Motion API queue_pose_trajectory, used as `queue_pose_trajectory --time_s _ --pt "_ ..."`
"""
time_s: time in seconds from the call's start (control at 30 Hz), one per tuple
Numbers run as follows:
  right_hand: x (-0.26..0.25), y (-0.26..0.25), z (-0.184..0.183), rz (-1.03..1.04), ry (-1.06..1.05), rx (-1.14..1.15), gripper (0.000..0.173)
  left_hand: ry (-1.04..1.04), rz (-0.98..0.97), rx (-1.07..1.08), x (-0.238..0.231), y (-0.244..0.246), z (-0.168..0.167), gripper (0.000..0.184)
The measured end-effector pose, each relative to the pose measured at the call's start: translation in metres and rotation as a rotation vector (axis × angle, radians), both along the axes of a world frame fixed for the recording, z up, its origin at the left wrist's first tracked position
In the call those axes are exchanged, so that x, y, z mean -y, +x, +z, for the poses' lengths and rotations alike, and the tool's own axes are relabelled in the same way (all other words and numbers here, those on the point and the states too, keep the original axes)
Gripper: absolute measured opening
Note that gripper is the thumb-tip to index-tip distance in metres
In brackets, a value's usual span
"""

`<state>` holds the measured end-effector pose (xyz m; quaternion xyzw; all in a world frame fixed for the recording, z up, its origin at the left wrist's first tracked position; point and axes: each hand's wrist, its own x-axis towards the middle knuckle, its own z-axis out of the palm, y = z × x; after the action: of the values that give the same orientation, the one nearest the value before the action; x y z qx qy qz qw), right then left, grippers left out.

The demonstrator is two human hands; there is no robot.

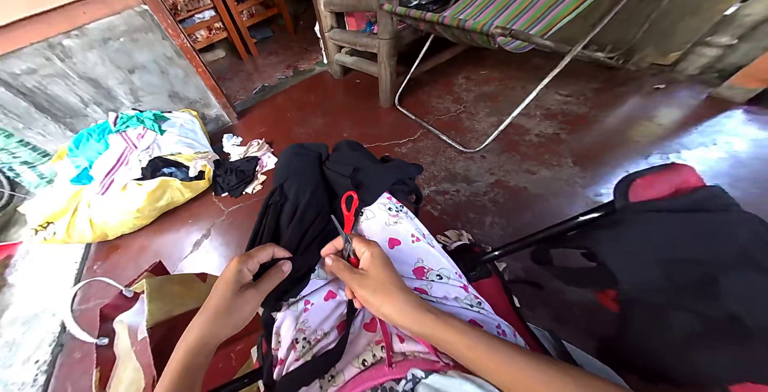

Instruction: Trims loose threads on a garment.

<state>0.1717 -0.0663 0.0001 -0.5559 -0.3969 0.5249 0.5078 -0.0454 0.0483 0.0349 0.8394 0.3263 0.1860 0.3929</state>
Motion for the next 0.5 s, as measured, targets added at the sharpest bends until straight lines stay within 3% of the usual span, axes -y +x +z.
queue_pose_trajectory --time_s 0.33,0.43,0.5 --pt "0.006 0.000 0.006 0.035 0.009 0.006 0.017 0.235 0.101 -0.016 0.027 0.002 -0.017 0.028" --pt "0.020 0.014 0.028 0.086 0.179 -0.358 0.019 0.488 0.149 -0.101 0.032 0.008 -0.031 0.028" --pt "0.042 0.034 0.052 0.308 0.415 -0.615 0.026 0.664 0.199 -0.153 0.034 0.013 -0.038 0.028"
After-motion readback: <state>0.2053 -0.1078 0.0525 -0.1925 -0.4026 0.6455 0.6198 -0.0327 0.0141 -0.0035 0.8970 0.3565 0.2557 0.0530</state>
